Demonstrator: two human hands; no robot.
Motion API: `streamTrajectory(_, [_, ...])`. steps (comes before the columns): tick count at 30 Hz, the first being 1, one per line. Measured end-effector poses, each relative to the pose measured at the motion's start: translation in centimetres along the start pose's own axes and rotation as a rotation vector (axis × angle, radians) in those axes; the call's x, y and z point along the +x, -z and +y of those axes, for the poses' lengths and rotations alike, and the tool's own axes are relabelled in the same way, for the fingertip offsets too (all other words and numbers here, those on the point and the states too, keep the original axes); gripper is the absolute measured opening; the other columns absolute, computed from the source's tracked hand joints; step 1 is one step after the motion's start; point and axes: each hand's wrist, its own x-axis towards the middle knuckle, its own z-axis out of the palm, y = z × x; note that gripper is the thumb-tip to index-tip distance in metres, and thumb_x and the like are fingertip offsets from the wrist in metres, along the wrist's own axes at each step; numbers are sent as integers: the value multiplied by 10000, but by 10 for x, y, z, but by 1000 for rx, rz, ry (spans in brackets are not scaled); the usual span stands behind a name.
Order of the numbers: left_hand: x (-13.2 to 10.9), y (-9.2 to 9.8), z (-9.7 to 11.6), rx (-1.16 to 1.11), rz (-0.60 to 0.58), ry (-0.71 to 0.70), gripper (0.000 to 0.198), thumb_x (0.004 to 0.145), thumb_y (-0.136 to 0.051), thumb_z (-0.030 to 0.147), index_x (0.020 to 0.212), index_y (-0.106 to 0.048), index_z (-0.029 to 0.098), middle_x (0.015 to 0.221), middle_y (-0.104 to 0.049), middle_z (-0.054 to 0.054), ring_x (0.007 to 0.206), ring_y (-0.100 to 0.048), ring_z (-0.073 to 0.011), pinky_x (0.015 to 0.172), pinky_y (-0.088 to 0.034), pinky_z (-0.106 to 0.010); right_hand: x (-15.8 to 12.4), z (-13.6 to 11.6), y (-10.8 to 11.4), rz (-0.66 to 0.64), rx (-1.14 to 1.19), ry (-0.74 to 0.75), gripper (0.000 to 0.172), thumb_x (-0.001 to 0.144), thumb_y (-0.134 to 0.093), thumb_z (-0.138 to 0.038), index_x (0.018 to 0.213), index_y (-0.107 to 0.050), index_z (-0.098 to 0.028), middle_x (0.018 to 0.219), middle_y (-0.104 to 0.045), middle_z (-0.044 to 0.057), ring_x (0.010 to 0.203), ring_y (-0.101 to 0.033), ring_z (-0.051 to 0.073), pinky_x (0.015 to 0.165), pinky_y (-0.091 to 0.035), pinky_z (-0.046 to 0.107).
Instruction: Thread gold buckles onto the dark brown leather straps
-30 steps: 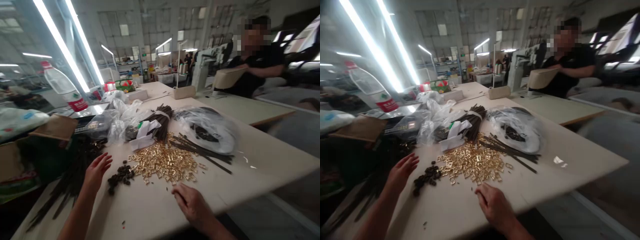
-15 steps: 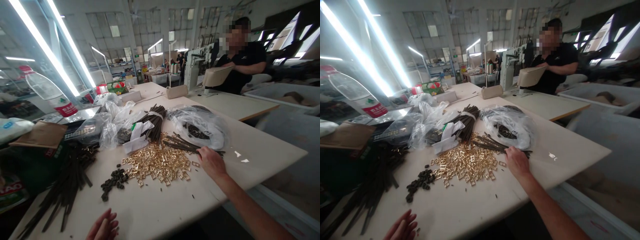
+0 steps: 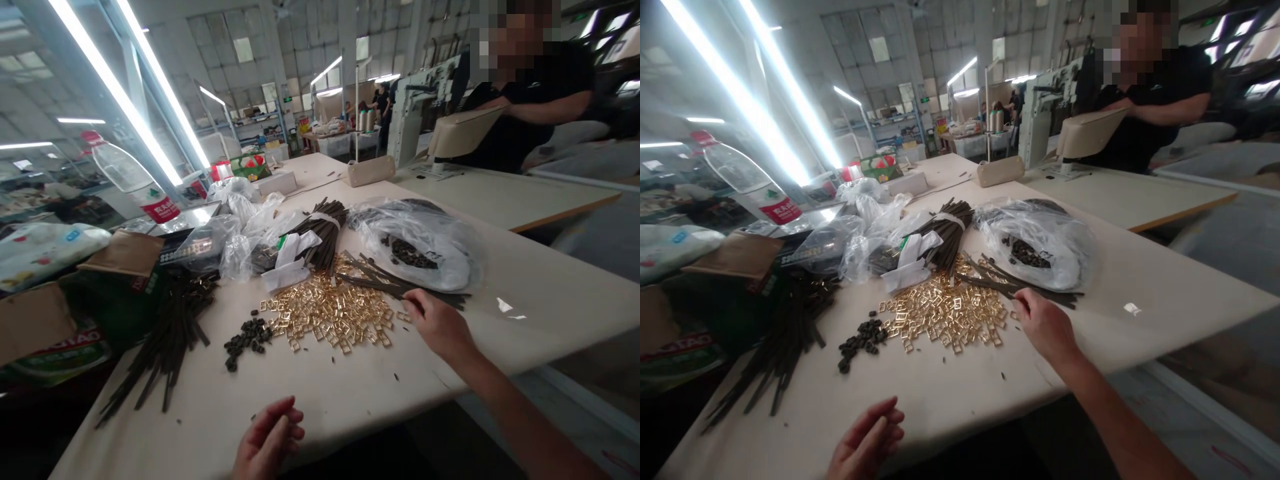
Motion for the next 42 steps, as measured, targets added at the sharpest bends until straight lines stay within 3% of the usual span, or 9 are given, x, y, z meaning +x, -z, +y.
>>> streamTrajectory(4, [-3, -14, 4, 66, -281, 26, 549, 701, -796, 484, 1117, -708, 136, 790, -713, -82, 611, -614, -140, 573, -463, -243, -50, -37, 14, -388, 713, -59, 267, 921, -491, -445, 911, -597, -201, 697, -634, -4, 563, -580, 139, 541, -471, 244])
streamTrajectory(6, [-1, -18, 7, 37, -367, 19, 611, 777, -712, 529, 1232, -639, 128, 743, -685, -60, 547, -582, -117, 526, -437, -230, -74, -53, 21, -581, 902, -139, 313, 893, -537, -502, 872, -602, -197, 652, -582, -21, 511, -518, 112, 481, -424, 219])
streamTrajectory(14, [-2, -12, 19, -58, -270, -46, 565, 886, -578, 535, 1257, -597, 109, 582, -579, 18, 443, -483, -69, 437, -334, -182, -121, -64, 30, -936, 971, -250, 320, 864, -603, -536, 815, -614, -220, 566, -466, -51, 477, -386, 92, 411, -307, 189])
streamTrajectory(27, [-12, 3, 12, -57, -267, 17, 449, 945, -507, 455, 1185, -644, 101, 544, -559, 20, 440, -461, -70, 455, -332, -197, -138, -56, 30, -1174, 1027, -437, 393, 836, -602, -634, 836, -605, -241, 578, -441, -49, 476, -360, 95, 401, -327, 192])
streamTrajectory(31, [-13, 5, 12, -46, -266, 42, 449, 948, -502, 456, 1191, -635, 103, 538, -562, 19, 442, -464, -73, 464, -337, -196, -136, -57, 33, -1148, 974, -425, 414, 813, -617, -645, 830, -613, -231, 557, -483, -42, 461, -408, 101, 390, -361, 197])
streamTrajectory(34, [-12, 8, 12, -36, -255, 36, 382, 916, -567, 440, 1107, -665, 124, 508, -538, 38, 423, -437, -67, 453, -321, -191, -133, -61, 35, -1076, 851, -305, 377, 850, -588, -596, 834, -644, -224, 596, -610, -6, 489, -547, 141, 419, -442, 223])
streamTrajectory(37, [-9, 16, 9, -56, -246, -43, 236, 850, -676, 359, 954, -700, 149, 501, -512, 55, 426, -421, -59, 456, -320, -184, -128, -64, 35, -757, 608, -6, 242, 873, -607, -460, 927, -700, -243, 795, -735, 27, 674, -685, 208, 584, -540, 282])
streamTrajectory(40, [-8, 25, 6, -43, -300, -184, 99, 793, -742, 244, 850, -714, 167, 632, -587, 25, 536, -515, -69, 537, -392, -189, -125, -62, 32, -314, 381, 306, 162, 882, -615, -350, 1002, -690, -271, 931, -744, 26, 811, -705, 238, 770, -539, 350])
streamTrajectory(42, [-9, 29, 6, 16, -356, -272, 39, 799, -734, 183, 831, -713, 176, 761, -628, 1, 644, -573, -83, 620, -435, -201, -124, -60, 30, -162, 285, 407, 145, 914, -568, -310, 1019, -658, -268, 934, -728, 34, 827, -698, 245, 823, -520, 378])
